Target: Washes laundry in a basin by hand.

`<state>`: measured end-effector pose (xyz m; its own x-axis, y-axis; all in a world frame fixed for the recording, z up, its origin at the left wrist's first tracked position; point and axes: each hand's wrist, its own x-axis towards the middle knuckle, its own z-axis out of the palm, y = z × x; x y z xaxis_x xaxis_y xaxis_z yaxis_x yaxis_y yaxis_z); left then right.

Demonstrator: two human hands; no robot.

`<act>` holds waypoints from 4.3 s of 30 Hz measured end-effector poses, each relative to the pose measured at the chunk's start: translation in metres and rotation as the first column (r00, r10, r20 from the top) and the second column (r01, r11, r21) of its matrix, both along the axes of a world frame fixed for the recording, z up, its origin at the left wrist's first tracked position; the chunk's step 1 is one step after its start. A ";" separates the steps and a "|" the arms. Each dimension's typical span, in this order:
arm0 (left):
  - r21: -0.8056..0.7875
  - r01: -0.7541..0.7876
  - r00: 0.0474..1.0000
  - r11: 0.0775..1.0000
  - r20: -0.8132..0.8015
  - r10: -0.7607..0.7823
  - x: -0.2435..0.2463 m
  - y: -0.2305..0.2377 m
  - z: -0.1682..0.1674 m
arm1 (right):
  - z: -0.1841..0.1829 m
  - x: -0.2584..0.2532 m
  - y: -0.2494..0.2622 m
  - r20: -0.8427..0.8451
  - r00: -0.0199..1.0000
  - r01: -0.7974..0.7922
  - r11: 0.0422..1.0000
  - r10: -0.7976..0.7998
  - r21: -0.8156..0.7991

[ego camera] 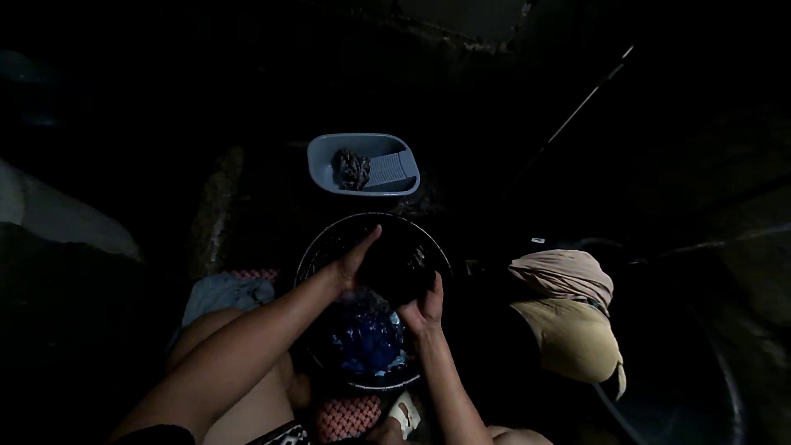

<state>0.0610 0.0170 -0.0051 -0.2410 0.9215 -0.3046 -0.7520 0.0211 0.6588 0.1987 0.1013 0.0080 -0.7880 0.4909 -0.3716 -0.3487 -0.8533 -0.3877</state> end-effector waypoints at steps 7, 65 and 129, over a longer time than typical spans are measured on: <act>-0.117 -0.219 0.955 0.969 -0.230 0.188 0.010 0.005 0.020 | -0.026 0.014 0.000 0.223 0.974 -0.039 0.998 0.026 0.057; -0.408 -0.358 0.668 0.840 -0.741 -0.075 -0.071 -0.026 -0.008 | -0.184 -0.114 0.003 0.950 0.273 -0.877 -0.366 0.151 0.310; -0.389 -0.450 0.845 0.804 -0.477 0.242 -0.038 -0.005 0.008 | -0.013 -0.086 0.080 0.927 0.355 -0.908 -0.189 0.125 0.373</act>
<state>0.0234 0.0125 0.0031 -0.7062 0.5170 -0.4837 -0.4547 0.1925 0.8696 0.1124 0.1816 -0.0047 -0.8077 0.1709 -0.5643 0.5655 0.4952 -0.6595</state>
